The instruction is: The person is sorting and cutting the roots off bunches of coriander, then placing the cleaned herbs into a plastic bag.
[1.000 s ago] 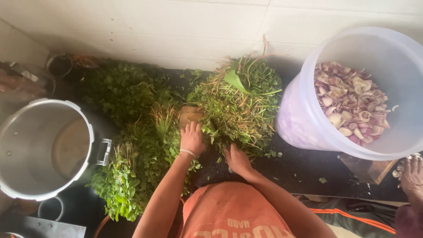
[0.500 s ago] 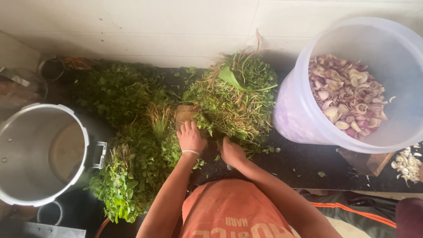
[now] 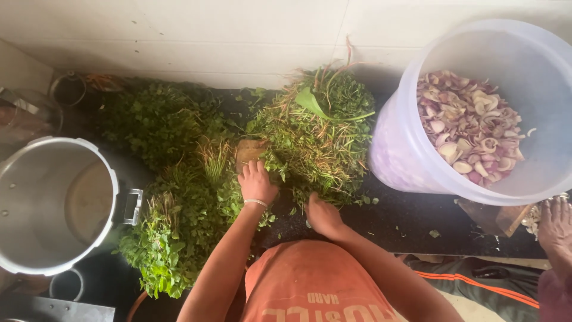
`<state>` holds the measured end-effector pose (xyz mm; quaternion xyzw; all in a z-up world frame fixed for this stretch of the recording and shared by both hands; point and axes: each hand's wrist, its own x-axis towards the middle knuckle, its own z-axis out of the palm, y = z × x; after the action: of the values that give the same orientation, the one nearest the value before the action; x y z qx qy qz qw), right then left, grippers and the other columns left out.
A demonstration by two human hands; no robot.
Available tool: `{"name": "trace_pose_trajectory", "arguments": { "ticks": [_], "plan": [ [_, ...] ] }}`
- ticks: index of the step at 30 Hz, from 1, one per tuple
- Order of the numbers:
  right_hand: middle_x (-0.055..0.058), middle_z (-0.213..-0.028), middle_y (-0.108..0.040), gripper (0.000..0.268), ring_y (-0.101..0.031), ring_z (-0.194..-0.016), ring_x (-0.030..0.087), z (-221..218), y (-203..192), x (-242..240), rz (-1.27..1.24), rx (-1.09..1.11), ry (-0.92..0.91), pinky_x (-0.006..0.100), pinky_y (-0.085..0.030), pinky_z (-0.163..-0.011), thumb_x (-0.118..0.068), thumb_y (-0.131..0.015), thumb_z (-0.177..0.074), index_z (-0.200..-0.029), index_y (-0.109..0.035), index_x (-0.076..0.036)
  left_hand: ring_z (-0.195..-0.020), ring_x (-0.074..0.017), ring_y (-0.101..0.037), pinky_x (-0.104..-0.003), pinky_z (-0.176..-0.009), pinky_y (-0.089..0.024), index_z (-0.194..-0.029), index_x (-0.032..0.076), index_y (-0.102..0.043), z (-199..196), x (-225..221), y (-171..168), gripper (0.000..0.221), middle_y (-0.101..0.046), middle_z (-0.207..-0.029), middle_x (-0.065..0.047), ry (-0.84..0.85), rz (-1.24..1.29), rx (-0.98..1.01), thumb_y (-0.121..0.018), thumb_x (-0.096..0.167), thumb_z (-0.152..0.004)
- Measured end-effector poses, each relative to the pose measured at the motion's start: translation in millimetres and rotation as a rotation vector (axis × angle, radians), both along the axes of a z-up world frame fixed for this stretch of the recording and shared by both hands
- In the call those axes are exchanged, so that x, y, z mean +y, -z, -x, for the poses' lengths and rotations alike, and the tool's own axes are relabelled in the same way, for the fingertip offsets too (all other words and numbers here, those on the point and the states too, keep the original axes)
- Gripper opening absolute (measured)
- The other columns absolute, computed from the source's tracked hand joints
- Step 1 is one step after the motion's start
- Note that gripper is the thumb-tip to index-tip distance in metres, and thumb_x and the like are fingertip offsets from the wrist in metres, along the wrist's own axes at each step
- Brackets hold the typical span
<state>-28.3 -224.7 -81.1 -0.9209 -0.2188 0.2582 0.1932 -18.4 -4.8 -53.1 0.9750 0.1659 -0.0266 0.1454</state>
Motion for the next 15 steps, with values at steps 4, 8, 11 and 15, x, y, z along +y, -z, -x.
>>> {"name": "trace_pose_trajectory", "arguments": {
  "ticks": [4, 8, 11, 15],
  "plan": [
    [0.015, -0.061, -0.066, 0.040, -0.066, -0.048, 0.032, -9.5, 4.5, 16.4, 0.010, -0.002, -0.041, 0.045, -0.052, -0.044, -0.024, -0.047, -0.107, -0.123, -0.047, 0.013, -0.117, -0.0351, -0.052, -0.049, -0.096, -0.043, -0.125, 0.003, -0.054, 3.9, -4.9, 6.0, 0.064, -0.054, -0.123, -0.015, -0.024, -0.038, 0.017, -0.076, 0.016, -0.067],
    [0.016, -0.059, -0.065, 0.041, -0.063, -0.046, 0.032, 3.8, 26.9, 3.7, -0.018, -0.064, -0.044, 0.044, -0.049, -0.042, -0.025, -0.048, -0.107, -0.122, -0.048, 0.014, -0.115, -0.0341, -0.053, -0.048, -0.095, -0.043, -0.123, 0.002, -0.055, 6.2, -12.0, 10.6, 0.060, -0.055, -0.121, -0.015, -0.082, -0.042, 0.014, -0.077, 0.021, -0.070],
    [0.016, -0.056, -0.065, 0.044, -0.061, -0.042, 0.031, 7.9, 32.2, -3.3, -0.034, -0.109, -0.035, 0.043, -0.046, -0.039, -0.024, -0.050, -0.104, -0.123, -0.047, 0.015, -0.114, -0.0343, -0.053, -0.048, -0.093, -0.043, -0.126, -0.001, -0.054, 0.7, -9.2, 18.1, 0.065, -0.055, -0.121, -0.016, -0.155, -0.032, -0.053, -0.079, 0.024, -0.071],
    [0.012, -0.059, -0.064, 0.038, -0.062, -0.044, 0.029, 2.4, 32.9, 4.1, -0.019, -0.034, -0.037, 0.043, -0.049, -0.041, -0.026, -0.044, -0.109, -0.116, -0.053, 0.010, -0.114, -0.0355, -0.052, -0.049, -0.092, -0.044, -0.132, -0.002, -0.052, 0.2, -8.0, 16.3, 0.072, -0.053, -0.124, -0.017, -0.176, 0.006, -0.086, -0.079, 0.022, -0.070]
  ]
}}
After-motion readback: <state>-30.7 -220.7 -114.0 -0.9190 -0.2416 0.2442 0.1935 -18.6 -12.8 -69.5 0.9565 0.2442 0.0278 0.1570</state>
